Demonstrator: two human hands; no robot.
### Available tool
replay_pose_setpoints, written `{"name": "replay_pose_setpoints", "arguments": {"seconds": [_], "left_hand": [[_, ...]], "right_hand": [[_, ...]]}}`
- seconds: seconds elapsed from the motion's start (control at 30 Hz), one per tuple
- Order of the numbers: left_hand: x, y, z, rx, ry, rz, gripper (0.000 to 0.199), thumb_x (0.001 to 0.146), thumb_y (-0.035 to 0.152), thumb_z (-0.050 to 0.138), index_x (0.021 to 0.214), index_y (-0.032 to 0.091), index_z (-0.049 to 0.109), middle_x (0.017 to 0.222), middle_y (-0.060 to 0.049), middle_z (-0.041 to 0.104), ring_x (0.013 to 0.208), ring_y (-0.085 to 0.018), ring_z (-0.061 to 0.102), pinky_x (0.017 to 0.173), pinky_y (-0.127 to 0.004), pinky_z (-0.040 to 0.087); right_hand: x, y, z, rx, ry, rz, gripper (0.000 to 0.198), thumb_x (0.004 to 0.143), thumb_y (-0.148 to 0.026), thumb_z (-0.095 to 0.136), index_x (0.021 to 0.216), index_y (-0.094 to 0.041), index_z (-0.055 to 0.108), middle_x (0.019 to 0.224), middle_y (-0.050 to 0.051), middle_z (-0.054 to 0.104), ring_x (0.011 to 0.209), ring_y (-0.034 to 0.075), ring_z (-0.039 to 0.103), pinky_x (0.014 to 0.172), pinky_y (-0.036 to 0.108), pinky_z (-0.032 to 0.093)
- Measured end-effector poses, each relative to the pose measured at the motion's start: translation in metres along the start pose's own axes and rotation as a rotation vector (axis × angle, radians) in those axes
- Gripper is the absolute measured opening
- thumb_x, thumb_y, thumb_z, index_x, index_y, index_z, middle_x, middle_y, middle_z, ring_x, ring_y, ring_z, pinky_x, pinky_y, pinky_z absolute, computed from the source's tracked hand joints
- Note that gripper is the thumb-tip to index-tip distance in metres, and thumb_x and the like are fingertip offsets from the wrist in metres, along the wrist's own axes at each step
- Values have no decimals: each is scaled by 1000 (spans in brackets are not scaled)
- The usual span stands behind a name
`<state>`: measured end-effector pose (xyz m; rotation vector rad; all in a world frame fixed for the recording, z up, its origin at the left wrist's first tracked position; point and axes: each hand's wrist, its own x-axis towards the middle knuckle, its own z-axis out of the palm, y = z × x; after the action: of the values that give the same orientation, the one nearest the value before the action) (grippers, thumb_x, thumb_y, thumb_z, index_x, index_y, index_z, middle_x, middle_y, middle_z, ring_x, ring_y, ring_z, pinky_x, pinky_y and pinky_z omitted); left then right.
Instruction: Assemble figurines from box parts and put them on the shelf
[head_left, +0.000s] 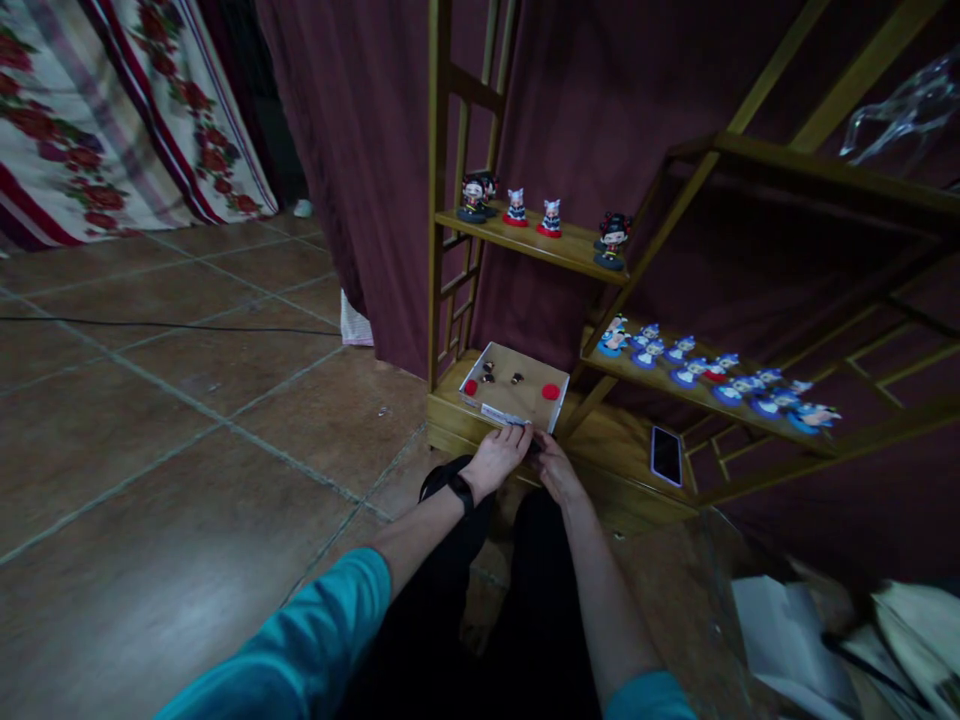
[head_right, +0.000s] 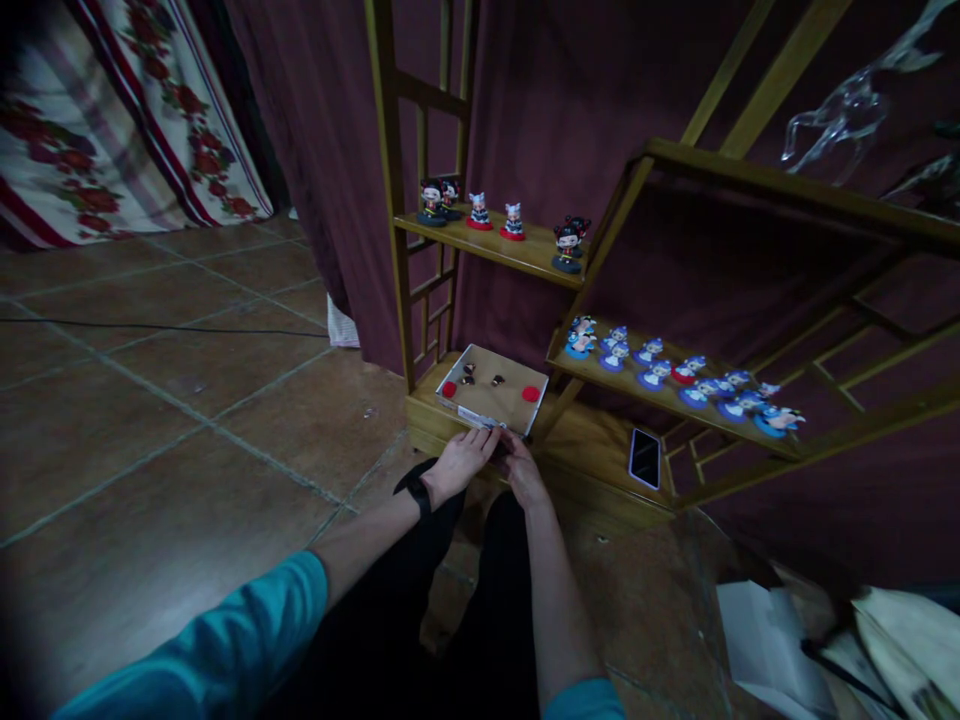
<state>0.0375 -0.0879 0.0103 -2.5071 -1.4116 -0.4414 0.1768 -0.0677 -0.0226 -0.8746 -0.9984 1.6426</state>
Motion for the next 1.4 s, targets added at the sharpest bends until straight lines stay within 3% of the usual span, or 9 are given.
{"name": "replay_pose_setpoints", "arguments": {"seconds": [0.97,1.17,1.4], "left_hand": [[-1,2,2,-33,-35,32,43,84,10,31,127,11,30,106,-15,50,96,-21,49,75,-32,39],[-2,-4,-4,-171,-101,-33,45,83,11,33,128,16,30,109,-13,50,99,-20,49,78,-31,40],[2,-14,2,-559,-107,-234,42,80,23,45,122,21,40,112,-9,53,99,-18,52,81,-28,41]], "right_hand": [[-5,-4,-3,-121,4,18,56,50,-6,44,100,-27,56,111,-1,59,108,21,49,83,36,45],[-5,-5,-2,-92,-25,-6,55,49,-6,44,98,-26,59,114,0,57,111,20,47,84,35,43],[-4,-5,-3,-41,57,60,44,52,-10,56,94,-21,61,89,2,65,79,15,59,78,31,44]]}}
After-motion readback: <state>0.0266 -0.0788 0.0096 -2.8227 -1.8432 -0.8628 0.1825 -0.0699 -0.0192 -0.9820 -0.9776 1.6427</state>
